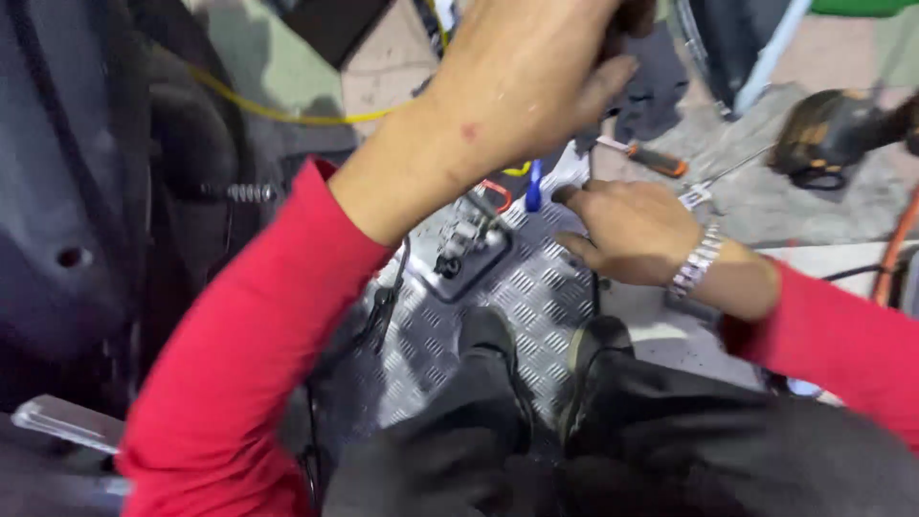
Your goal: Assembling and cleaning a motorcycle carburetor using a screwdriver and pliers
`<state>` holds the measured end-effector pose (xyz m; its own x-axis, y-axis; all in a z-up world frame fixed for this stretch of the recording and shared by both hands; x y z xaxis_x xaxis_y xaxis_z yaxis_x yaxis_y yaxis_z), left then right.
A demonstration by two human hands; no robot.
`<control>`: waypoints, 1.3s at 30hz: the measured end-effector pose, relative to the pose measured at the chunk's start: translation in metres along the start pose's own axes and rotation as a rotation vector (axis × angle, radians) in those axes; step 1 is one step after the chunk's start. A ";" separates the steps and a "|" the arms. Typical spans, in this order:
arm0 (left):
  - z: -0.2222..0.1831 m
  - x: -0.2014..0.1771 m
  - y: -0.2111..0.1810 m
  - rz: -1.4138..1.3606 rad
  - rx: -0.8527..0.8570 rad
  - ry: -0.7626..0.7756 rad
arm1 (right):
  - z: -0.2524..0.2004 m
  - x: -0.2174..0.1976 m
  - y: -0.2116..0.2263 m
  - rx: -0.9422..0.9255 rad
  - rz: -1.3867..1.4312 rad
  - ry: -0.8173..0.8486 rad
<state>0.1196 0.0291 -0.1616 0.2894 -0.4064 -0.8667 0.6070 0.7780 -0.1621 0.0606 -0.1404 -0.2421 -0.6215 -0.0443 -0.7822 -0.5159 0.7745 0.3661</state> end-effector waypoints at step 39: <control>-0.316 0.159 0.016 -0.257 -0.645 -0.137 | 0.181 0.261 0.011 -0.426 0.440 -0.760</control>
<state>-0.0589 0.1285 -0.4511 0.3119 -0.6386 -0.7035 0.1208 0.7611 -0.6373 -0.0009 -0.0290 -0.5339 -0.3406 0.7291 -0.5936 -0.5918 0.3244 0.7379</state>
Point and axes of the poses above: each hand's wrist, its own z-axis towards the middle knuckle, its own x-axis out of the palm, y = z × x, the point moved 1 cm from there along z, towards the middle knuckle, and after that the axes turned 9 degrees about z, right-handed, at the moved point
